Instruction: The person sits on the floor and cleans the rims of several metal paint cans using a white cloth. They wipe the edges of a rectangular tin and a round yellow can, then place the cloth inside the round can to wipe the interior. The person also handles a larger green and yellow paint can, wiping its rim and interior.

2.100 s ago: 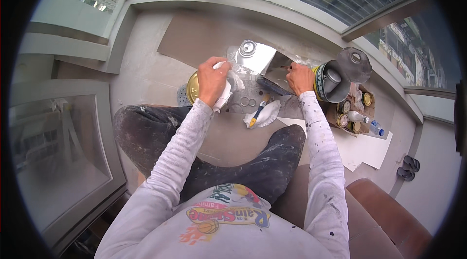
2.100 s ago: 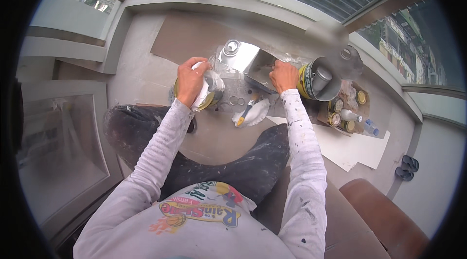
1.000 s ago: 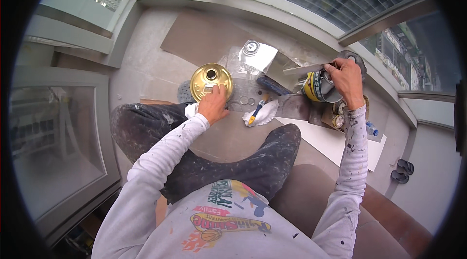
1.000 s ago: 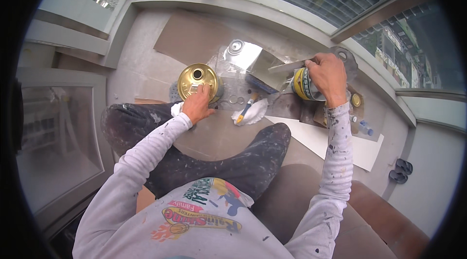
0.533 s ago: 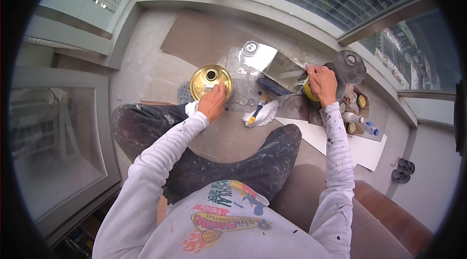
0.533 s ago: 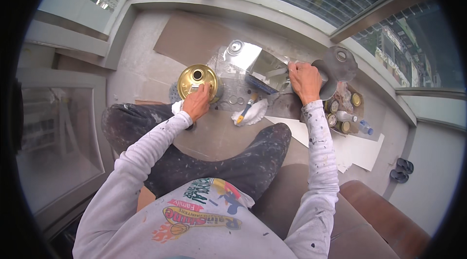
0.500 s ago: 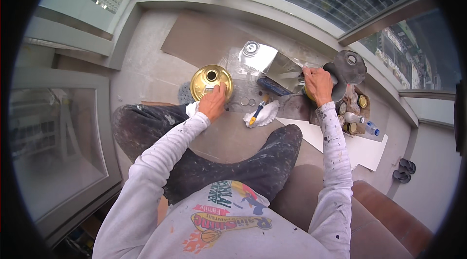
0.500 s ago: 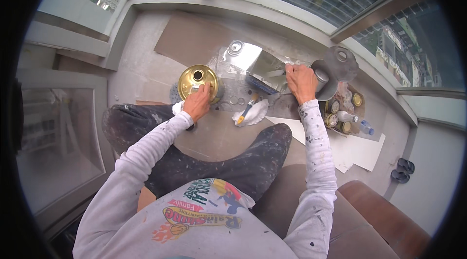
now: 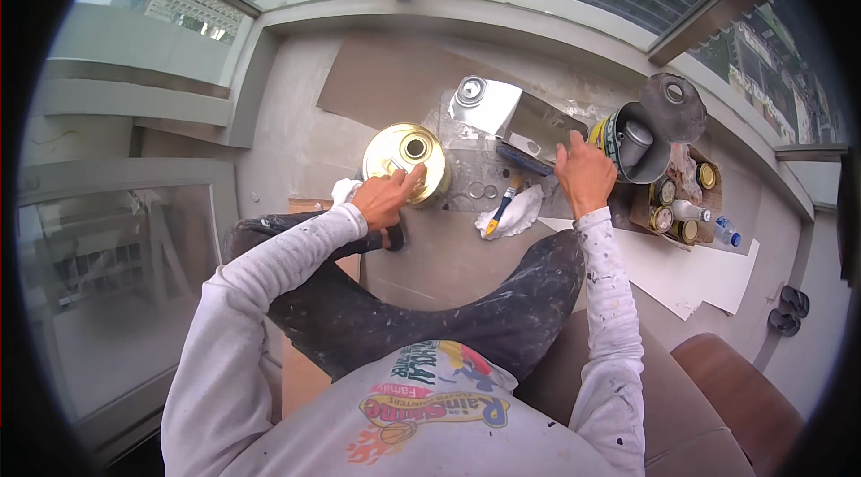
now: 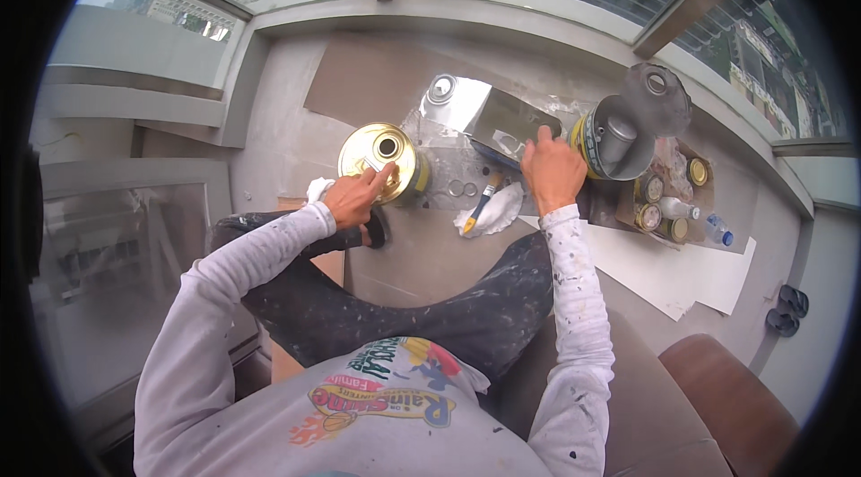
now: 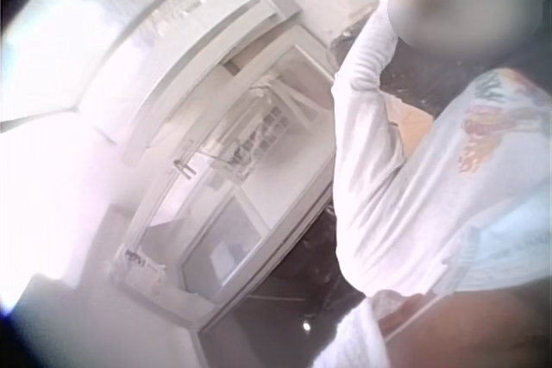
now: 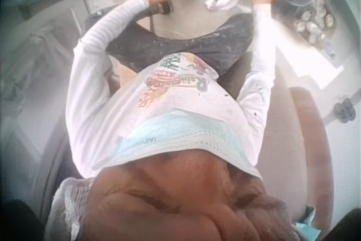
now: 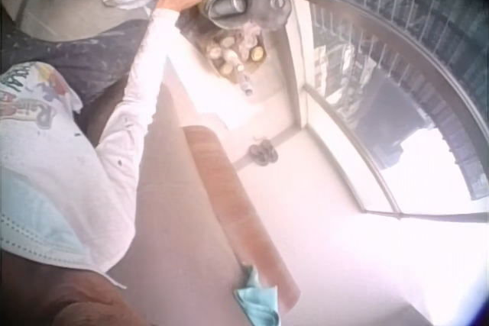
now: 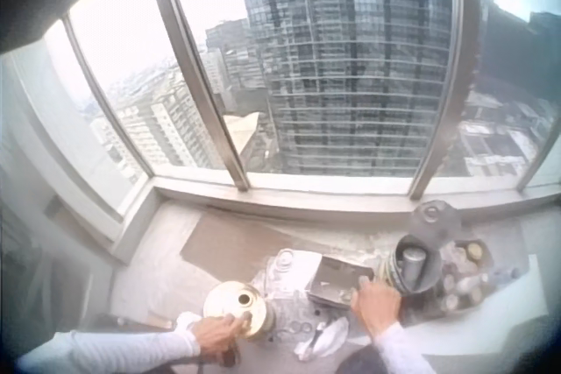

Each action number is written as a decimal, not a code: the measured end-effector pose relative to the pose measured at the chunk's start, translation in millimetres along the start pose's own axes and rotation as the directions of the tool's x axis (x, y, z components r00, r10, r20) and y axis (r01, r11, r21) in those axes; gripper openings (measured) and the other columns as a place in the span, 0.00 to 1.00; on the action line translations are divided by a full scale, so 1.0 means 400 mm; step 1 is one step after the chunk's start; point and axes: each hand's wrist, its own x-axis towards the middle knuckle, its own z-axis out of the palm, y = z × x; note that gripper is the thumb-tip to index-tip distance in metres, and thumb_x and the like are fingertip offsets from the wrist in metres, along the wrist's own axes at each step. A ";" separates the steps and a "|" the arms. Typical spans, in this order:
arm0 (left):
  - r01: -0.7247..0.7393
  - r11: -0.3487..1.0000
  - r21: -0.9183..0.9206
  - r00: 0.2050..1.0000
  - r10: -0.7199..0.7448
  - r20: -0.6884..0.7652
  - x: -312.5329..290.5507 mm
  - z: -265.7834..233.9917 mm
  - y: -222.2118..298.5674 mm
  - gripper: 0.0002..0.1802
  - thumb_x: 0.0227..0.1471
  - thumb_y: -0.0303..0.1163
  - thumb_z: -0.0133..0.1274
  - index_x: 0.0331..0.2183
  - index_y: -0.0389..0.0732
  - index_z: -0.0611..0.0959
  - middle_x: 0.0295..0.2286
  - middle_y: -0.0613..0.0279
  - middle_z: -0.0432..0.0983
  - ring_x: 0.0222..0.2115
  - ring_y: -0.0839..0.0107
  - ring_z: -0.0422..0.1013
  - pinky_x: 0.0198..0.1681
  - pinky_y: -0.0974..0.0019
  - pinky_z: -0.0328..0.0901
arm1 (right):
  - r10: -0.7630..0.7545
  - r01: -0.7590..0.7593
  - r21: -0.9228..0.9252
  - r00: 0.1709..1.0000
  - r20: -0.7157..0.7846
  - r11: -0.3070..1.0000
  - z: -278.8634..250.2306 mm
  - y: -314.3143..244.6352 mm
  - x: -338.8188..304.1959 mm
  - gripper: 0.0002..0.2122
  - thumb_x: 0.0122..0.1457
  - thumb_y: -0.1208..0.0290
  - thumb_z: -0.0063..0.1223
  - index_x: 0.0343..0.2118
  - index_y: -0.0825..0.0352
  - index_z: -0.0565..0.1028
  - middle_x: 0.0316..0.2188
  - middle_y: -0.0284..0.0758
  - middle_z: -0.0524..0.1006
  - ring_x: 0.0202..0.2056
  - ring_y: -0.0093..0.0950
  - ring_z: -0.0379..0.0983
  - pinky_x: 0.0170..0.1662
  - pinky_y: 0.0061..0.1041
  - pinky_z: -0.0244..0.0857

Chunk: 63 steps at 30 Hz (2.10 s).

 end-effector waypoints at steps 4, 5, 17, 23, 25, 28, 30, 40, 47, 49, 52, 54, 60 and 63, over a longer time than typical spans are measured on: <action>-0.238 0.968 0.080 0.967 0.229 0.113 -0.049 -0.167 0.034 0.52 0.40 0.44 0.66 0.61 0.41 0.57 0.36 0.52 0.70 0.30 0.53 0.74 0.31 0.53 0.70 | 0.217 -0.053 0.537 0.945 -0.246 0.842 0.007 -0.024 -0.094 0.10 0.54 0.65 0.57 0.34 0.65 0.80 0.24 0.40 0.80 0.24 0.37 0.78 0.27 0.32 0.69; -0.283 0.952 0.113 0.955 0.270 0.119 -0.058 -0.186 0.031 0.50 0.41 0.43 0.65 0.61 0.41 0.58 0.36 0.53 0.70 0.30 0.55 0.74 0.31 0.54 0.70 | 0.297 -0.197 0.709 0.955 -0.018 0.677 0.023 -0.042 -0.129 0.13 0.56 0.64 0.58 0.41 0.66 0.80 0.25 0.39 0.81 0.24 0.31 0.78 0.27 0.28 0.68; -0.726 0.529 0.440 0.635 0.761 0.133 -0.024 -0.406 0.098 0.37 0.48 0.37 0.50 0.61 0.46 0.64 0.30 0.65 0.65 0.29 0.72 0.73 0.31 0.66 0.71 | -0.060 -0.800 0.580 0.593 0.803 -0.156 0.171 -0.146 -0.264 0.37 0.60 0.37 0.40 0.66 0.58 0.56 0.58 0.44 0.67 0.47 0.40 0.73 0.49 0.41 0.66; -0.758 0.441 0.481 0.544 0.834 0.093 0.112 -0.413 0.128 0.37 0.49 0.35 0.49 0.62 0.52 0.63 0.31 0.69 0.66 0.25 0.74 0.69 0.26 0.69 0.66 | 0.074 -0.809 0.483 0.488 0.870 -0.337 0.041 -0.082 -0.361 0.35 0.61 0.37 0.37 0.63 0.59 0.59 0.44 0.47 0.74 0.35 0.35 0.78 0.37 0.35 0.75; -0.788 0.408 0.462 0.496 0.864 0.082 0.166 -0.400 0.132 0.38 0.49 0.37 0.49 0.63 0.52 0.61 0.31 0.68 0.67 0.27 0.72 0.71 0.27 0.67 0.67 | 0.091 -0.783 0.454 0.463 0.882 -0.425 0.018 -0.068 -0.391 0.35 0.61 0.37 0.38 0.64 0.59 0.56 0.41 0.50 0.74 0.32 0.36 0.79 0.34 0.35 0.77; -0.824 0.371 0.429 0.429 0.902 0.044 0.231 -0.380 0.146 0.39 0.49 0.34 0.50 0.63 0.53 0.61 0.32 0.69 0.67 0.27 0.72 0.71 0.27 0.67 0.66 | 0.078 -0.781 0.379 0.395 0.915 -0.496 -0.009 -0.048 -0.420 0.37 0.61 0.37 0.38 0.65 0.61 0.53 0.40 0.52 0.74 0.29 0.37 0.80 0.31 0.33 0.79; -0.839 0.319 0.441 0.366 0.930 0.022 0.274 -0.372 0.152 0.40 0.47 0.34 0.51 0.63 0.53 0.62 0.33 0.69 0.67 0.26 0.73 0.69 0.26 0.69 0.64 | 0.085 -0.791 0.361 0.369 0.926 -0.494 -0.035 -0.044 -0.435 0.38 0.61 0.35 0.37 0.63 0.63 0.55 0.39 0.51 0.75 0.29 0.38 0.80 0.31 0.34 0.79; -0.867 0.351 0.354 0.371 0.929 -0.012 0.396 -0.325 0.087 0.42 0.47 0.32 0.51 0.64 0.55 0.60 0.39 0.68 0.69 0.27 0.71 0.68 0.29 0.68 0.66 | 0.098 -0.856 0.338 0.327 0.940 -0.392 -0.110 -0.085 -0.405 0.35 0.63 0.37 0.35 0.62 0.62 0.56 0.40 0.48 0.77 0.31 0.36 0.81 0.31 0.31 0.78; -0.882 0.395 0.258 0.388 0.918 -0.076 0.425 -0.318 0.052 0.40 0.48 0.30 0.53 0.63 0.55 0.62 0.42 0.67 0.73 0.28 0.68 0.70 0.31 0.66 0.68 | 0.067 -0.842 0.318 0.322 0.944 -0.435 -0.166 -0.120 -0.379 0.37 0.64 0.44 0.43 0.65 0.65 0.45 0.50 0.49 0.71 0.31 0.40 0.81 0.27 0.27 0.77; -0.891 0.400 0.215 0.393 0.916 -0.077 0.441 -0.320 0.052 0.40 0.48 0.29 0.54 0.63 0.54 0.63 0.43 0.66 0.73 0.29 0.67 0.71 0.32 0.65 0.68 | 0.087 -0.832 0.318 0.314 0.945 -0.455 -0.186 -0.135 -0.369 0.38 0.64 0.47 0.46 0.65 0.68 0.43 0.50 0.50 0.71 0.31 0.40 0.81 0.26 0.27 0.77; -0.898 0.424 0.122 0.415 0.905 -0.088 0.449 -0.314 0.044 0.42 0.45 0.25 0.57 0.62 0.54 0.65 0.42 0.65 0.75 0.30 0.66 0.72 0.32 0.63 0.69 | 0.100 -0.844 0.309 0.296 0.950 -0.437 -0.226 -0.151 -0.353 0.39 0.63 0.51 0.49 0.64 0.71 0.42 0.49 0.51 0.71 0.30 0.40 0.81 0.26 0.27 0.77; -0.900 0.433 0.044 0.424 0.896 -0.132 0.454 -0.306 0.042 0.45 0.41 0.23 0.60 0.62 0.54 0.66 0.41 0.63 0.76 0.31 0.64 0.73 0.33 0.62 0.69 | 0.146 -0.841 0.345 0.312 0.939 -0.418 -0.236 -0.163 -0.354 0.35 0.64 0.52 0.48 0.63 0.70 0.46 0.44 0.51 0.75 0.26 0.40 0.81 0.24 0.27 0.77; -0.886 0.459 -0.063 0.463 0.873 -0.151 0.463 -0.313 0.036 0.48 0.34 0.19 0.65 0.60 0.53 0.70 0.39 0.59 0.78 0.33 0.60 0.75 0.35 0.60 0.71 | 0.171 -0.851 0.332 0.286 0.943 -0.406 -0.270 -0.169 -0.334 0.36 0.63 0.57 0.52 0.63 0.71 0.46 0.42 0.52 0.75 0.22 0.39 0.80 0.22 0.28 0.76; -0.889 0.442 -0.120 0.458 0.868 -0.191 0.470 -0.312 0.033 0.47 0.36 0.20 0.65 0.59 0.53 0.71 0.38 0.58 0.79 0.34 0.59 0.75 0.36 0.60 0.71 | 0.169 -0.866 0.312 0.266 0.949 -0.392 -0.288 -0.172 -0.324 0.36 0.62 0.59 0.53 0.63 0.71 0.46 0.38 0.51 0.75 0.21 0.38 0.79 0.22 0.28 0.76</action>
